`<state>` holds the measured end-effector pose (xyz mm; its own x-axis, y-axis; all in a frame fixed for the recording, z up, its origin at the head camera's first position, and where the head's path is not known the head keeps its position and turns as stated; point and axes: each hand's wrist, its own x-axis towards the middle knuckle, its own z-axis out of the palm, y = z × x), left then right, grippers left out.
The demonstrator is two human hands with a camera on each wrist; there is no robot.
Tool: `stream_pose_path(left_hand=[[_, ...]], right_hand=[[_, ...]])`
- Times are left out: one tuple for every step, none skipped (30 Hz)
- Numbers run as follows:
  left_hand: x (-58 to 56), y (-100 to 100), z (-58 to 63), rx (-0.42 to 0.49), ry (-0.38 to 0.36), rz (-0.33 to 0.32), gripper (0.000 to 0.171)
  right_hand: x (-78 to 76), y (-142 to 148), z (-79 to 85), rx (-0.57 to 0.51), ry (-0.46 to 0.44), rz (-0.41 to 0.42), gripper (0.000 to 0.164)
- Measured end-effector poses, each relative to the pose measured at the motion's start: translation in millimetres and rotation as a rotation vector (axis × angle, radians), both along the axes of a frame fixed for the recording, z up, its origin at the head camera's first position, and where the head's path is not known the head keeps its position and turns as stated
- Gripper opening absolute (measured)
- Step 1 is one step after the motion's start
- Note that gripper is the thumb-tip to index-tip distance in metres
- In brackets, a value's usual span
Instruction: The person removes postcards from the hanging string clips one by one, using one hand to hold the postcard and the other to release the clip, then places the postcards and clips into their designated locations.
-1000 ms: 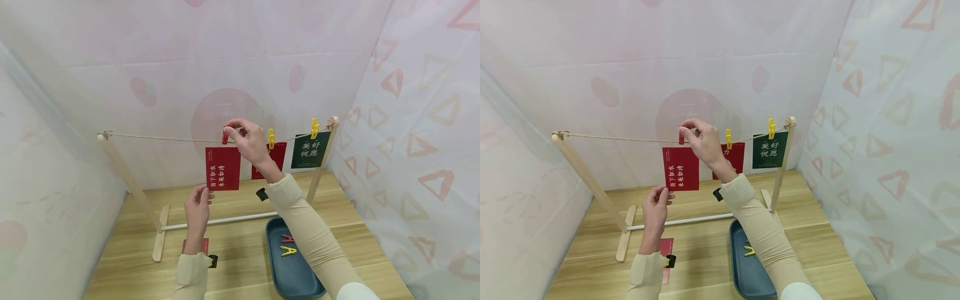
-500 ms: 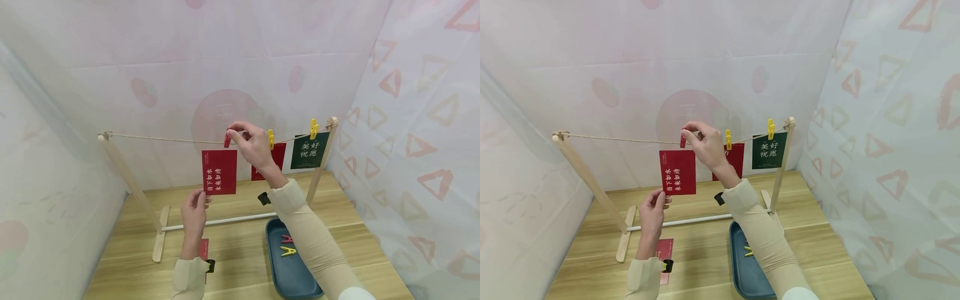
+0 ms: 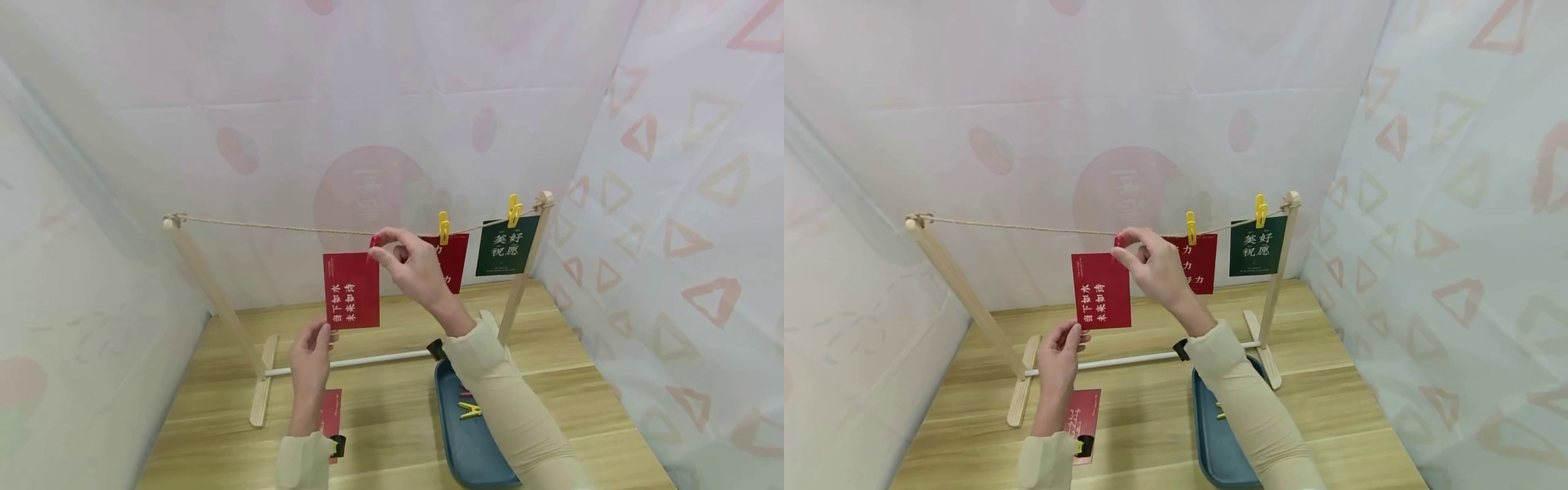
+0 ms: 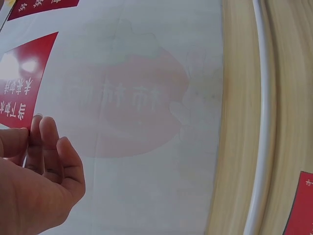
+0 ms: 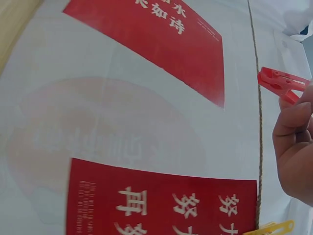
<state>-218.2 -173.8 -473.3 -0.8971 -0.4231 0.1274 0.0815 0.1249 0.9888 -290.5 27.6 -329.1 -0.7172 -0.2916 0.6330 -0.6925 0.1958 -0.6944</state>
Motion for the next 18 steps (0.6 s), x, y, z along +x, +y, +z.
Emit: stream_pose_path(left_hand=[[1.5, -1, -1.5, -0.002, -0.003, 0.001, 0.025], [2.7, -2, -3.1, -0.004, -0.005, 0.003, 0.025], [3.7, -3, -4.6, -0.006, -0.006, 0.004, 0.026], [4.6, -4, -6.1, -0.008, -0.005, 0.004, 0.026], [5.5, -4, -7.3, -0.007, -0.001, 0.003, 0.026], [6.1, -5, -8.8, -0.005, -0.001, 0.002, 0.027], [6.8, -6, -10.3, -0.004, -0.004, 0.002, 0.027], [7.6, -6, -11.5, 0.002, -0.006, 0.005, 0.026], [8.2, -7, -12.9, 0.0, -0.01, 0.007, 0.027], [8.9, -7, -14.2, 0.008, -0.014, 0.007, 0.027], [9.6, -8, -15.6, 0.011, -0.023, 0.009, 0.026], [10.3, -8, -17.0, 0.016, -0.033, 0.011, 0.026], [11.0, -9, -18.2, 0.02, -0.042, 0.015, 0.026], [11.7, -9, -19.4, 0.024, -0.047, 0.018, 0.025], [12.3, -10, -20.9, 0.023, -0.052, 0.019, 0.025], [13.1, -10, -21.4, 0.024, -0.057, 0.021, 0.025], [14.1, -11, -22.3, 0.022, -0.064, 0.022, 0.026], [15.0, -12, -23.1, 0.023, -0.065, 0.023, 0.026]], right_hand=[[1.7, 0, -3.3, 0.012, -0.005, -0.001, 0.025], [3.1, 0, -6.4, 0.022, -0.007, -0.001, 0.026], [4.2, 1, -9.4, 0.032, -0.01, 0.002, 0.026], [5.3, 1, -12.4, 0.04, -0.015, 0.008, 0.026], [6.5, 1, -15.2, 0.047, -0.022, 0.013, 0.027], [7.4, 2, -18.0, 0.055, -0.03, 0.018, 0.028], [8.3, 2, -20.8, 0.061, -0.038, 0.023, 0.028], [9.0, 2, -23.7, 0.062, -0.049, 0.029, 0.028], [9.5, 2, -26.8, 0.065, -0.059, 0.028, 0.029], [10.2, 3, -29.5, 0.064, -0.072, 0.03, 0.029], [10.9, 3, -32.5, 0.062, -0.084, 0.03, 0.029], [11.6, 3, -35.5, 0.062, -0.096, 0.029, 0.03], [12.1, 4, -38.7, 0.061, -0.105, 0.028, 0.03], [13.0, 4, -41.6, 0.059, -0.118, 0.03, 0.03], [13.6, 4, -44.8, 0.062, -0.129, 0.028, 0.031], [14.3, 5, -47.5, 0.063, -0.143, 0.028, 0.03], [14.8, 6, -50.3, 0.069, -0.152, 0.025, 0.03], [15.1, 6, -53.1, 0.078, -0.161, 0.024, 0.03]])
